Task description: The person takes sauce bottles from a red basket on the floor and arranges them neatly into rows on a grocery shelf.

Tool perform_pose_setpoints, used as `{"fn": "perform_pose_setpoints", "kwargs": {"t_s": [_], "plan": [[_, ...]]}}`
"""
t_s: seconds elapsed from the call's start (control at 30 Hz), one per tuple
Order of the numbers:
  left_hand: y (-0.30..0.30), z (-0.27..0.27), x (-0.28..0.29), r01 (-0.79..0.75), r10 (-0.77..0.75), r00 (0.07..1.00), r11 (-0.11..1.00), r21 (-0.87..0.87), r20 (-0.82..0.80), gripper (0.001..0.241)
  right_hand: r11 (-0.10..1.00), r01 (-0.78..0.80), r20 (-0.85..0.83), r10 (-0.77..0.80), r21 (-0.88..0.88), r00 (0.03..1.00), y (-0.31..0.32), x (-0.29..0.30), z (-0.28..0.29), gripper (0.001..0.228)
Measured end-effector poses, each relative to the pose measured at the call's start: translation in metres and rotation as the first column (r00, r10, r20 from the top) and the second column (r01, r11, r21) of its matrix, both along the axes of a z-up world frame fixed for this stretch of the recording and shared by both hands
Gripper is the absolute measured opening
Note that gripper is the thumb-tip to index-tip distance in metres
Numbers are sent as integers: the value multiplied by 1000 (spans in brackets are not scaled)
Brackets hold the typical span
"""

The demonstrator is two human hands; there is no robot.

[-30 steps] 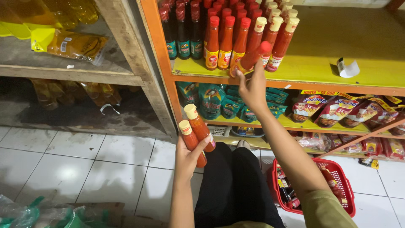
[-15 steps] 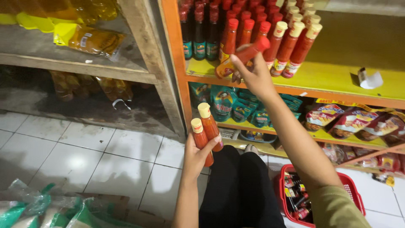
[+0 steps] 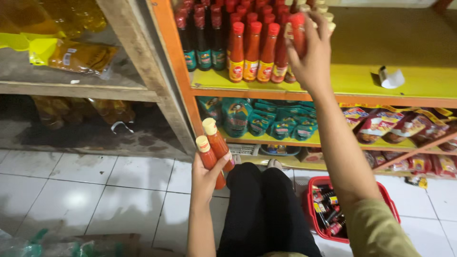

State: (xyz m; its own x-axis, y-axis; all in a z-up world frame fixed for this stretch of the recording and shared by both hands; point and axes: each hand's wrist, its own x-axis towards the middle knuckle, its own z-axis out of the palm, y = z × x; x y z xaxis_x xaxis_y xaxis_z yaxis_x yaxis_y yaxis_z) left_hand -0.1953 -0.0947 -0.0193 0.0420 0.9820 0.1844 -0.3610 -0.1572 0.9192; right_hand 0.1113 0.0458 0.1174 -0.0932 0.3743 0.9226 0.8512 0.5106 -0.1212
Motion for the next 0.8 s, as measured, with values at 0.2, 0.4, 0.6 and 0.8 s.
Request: {"fn": "perform_pose_setpoints", "kwargs": {"t_s": [0.2,0.4,0.6,0.8], "plan": [[-7,14,38,107,-107,994,992,68,-1,46,977,-97,87,115,-191,990,-9,6,17,42],[-22,21,60,187,-186,982,982,35,-14,46,964,-97,19,105,-249,994,-44,19,22,32],[-20,24,72,229,-229,973,973,28,-14,48,957,-82,-152,40,-278,988,-82,80,39,27],[-20,20,84,247,-246,969,968,47,-10,49,984,60,14,-59,-168,998,-38,125,23,36]]}}
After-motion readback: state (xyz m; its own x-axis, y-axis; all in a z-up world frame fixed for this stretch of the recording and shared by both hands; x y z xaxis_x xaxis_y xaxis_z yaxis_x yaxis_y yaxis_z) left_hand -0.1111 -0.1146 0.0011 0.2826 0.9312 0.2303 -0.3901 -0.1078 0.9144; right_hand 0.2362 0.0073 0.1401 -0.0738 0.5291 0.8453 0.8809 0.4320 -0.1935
